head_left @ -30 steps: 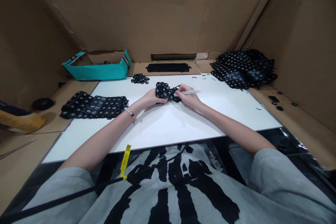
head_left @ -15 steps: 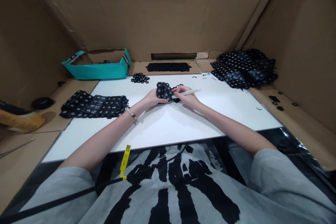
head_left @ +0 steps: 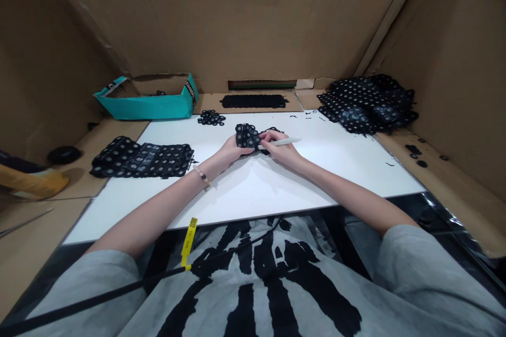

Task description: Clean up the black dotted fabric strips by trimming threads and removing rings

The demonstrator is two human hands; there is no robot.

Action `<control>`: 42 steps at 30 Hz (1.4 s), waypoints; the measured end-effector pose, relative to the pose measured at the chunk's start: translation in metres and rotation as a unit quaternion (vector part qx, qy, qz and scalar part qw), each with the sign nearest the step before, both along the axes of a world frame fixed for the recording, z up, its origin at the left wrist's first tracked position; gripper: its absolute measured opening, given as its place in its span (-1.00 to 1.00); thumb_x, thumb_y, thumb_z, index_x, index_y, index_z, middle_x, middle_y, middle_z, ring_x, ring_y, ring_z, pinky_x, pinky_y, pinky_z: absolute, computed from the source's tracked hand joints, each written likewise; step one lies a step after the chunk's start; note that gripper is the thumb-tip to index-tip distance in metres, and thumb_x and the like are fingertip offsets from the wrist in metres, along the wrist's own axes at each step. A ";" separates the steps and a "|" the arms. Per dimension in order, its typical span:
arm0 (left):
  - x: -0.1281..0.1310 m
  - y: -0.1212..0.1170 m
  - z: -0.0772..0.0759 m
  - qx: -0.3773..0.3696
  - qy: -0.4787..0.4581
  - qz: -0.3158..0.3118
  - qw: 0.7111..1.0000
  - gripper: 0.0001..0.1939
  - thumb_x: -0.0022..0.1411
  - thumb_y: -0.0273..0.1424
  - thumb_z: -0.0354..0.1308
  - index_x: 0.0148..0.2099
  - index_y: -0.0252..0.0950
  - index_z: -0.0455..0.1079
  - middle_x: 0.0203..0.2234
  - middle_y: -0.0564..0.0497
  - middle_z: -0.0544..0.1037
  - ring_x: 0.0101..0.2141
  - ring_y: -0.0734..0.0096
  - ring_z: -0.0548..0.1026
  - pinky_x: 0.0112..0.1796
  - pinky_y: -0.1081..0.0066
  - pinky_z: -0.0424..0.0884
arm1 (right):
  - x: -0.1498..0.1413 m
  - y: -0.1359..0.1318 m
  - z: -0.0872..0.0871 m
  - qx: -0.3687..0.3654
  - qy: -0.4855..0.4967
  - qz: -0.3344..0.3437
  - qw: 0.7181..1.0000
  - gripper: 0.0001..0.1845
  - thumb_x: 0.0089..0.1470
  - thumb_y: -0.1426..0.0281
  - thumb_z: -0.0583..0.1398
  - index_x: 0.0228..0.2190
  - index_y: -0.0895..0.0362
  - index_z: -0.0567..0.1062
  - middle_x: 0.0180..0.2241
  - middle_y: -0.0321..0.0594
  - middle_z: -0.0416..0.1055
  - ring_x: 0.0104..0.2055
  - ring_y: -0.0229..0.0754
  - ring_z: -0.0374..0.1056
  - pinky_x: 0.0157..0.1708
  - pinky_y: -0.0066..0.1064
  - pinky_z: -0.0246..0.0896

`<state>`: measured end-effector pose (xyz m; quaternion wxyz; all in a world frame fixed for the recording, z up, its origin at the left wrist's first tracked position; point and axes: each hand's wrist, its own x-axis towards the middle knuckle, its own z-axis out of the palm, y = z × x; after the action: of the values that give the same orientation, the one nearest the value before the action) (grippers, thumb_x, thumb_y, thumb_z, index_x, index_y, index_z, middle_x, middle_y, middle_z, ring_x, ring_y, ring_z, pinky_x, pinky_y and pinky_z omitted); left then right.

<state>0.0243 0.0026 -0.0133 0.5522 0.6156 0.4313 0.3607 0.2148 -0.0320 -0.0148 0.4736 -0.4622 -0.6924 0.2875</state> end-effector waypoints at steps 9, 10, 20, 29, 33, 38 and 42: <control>-0.003 0.006 -0.006 -0.025 -0.037 -0.047 0.998 -0.48 -0.15 -0.44 0.41 -0.06 -0.31 0.45 -0.11 -0.10 0.56 -0.11 0.22 0.49 -0.03 0.25 0.37 | -0.004 0.006 -0.009 0.069 -0.103 -0.027 0.992 -0.81 0.09 0.35 0.10 -0.53 0.05 0.22 -0.27 -0.18 0.46 -0.19 -0.11 0.35 -0.16 -0.27 0.17; -0.003 0.006 -0.005 -0.027 -0.037 -0.054 0.997 -0.48 -0.15 -0.43 0.41 -0.06 -0.30 0.45 -0.10 -0.10 0.56 -0.10 0.21 0.49 -0.03 0.24 0.38 | -0.004 0.006 -0.009 0.068 -0.103 -0.029 0.992 -0.80 0.10 0.34 0.10 -0.53 0.05 0.22 -0.27 -0.18 0.47 -0.20 -0.11 0.35 -0.18 -0.28 0.17; -0.011 0.014 0.002 0.092 0.135 -0.068 0.984 -0.37 -0.20 -0.28 0.45 -0.03 -0.33 0.44 -0.15 -0.09 0.59 -0.11 0.05 0.50 -0.07 0.21 0.40 | 0.013 0.006 0.004 0.016 -0.038 -0.022 0.999 -0.81 0.03 0.33 0.13 -0.58 0.07 0.28 -0.30 -0.18 0.49 -0.11 -0.07 0.40 -0.08 -0.22 0.22; -0.005 0.012 -0.002 0.081 0.066 -0.052 0.993 -0.37 -0.13 -0.32 0.38 0.03 -0.39 0.38 -0.03 -0.18 0.54 -0.03 0.03 0.47 -0.04 0.20 0.37 | 0.011 0.004 0.004 -0.017 0.027 0.001 0.999 -0.80 0.00 0.28 0.18 -0.57 0.09 0.34 -0.08 -0.12 0.48 0.01 -0.04 0.38 0.09 -0.16 0.14; -0.007 0.014 -0.003 0.117 0.109 -0.071 0.985 -0.37 -0.13 -0.31 0.38 0.04 -0.38 0.41 -0.06 -0.17 0.56 -0.07 0.04 0.49 -0.06 0.20 0.38 | 0.005 0.002 0.001 0.013 -0.012 0.001 1.000 -0.80 0.00 0.32 0.16 -0.59 0.08 0.30 -0.13 -0.09 0.49 0.00 -0.05 0.38 0.07 -0.17 0.14; -0.007 0.004 0.004 0.220 0.216 -0.082 0.948 -0.41 -0.07 -0.33 0.35 0.07 -0.32 0.45 -0.12 -0.08 0.60 -0.11 0.00 0.51 -0.09 0.24 0.39 | 0.006 0.004 -0.001 0.047 -0.039 0.019 0.998 -0.78 -0.01 0.37 0.16 -0.61 0.07 0.25 -0.25 -0.11 0.49 0.00 -0.03 0.38 0.01 -0.19 0.18; -0.006 -0.007 0.008 0.258 0.239 -0.068 0.934 -0.42 0.02 -0.34 0.29 0.14 -0.29 0.42 -0.05 -0.07 0.58 -0.07 0.02 0.51 -0.05 0.28 0.37 | 0.005 0.004 -0.003 0.055 -0.055 0.017 0.997 -0.78 -0.01 0.38 0.16 -0.61 0.06 0.25 -0.24 -0.12 0.49 0.01 -0.01 0.38 0.00 -0.16 0.19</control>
<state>0.0183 -0.0039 -0.0057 0.2782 0.8328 0.4000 0.2629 0.2201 -0.0281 -0.0180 0.4546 -0.4386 -0.7398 0.2316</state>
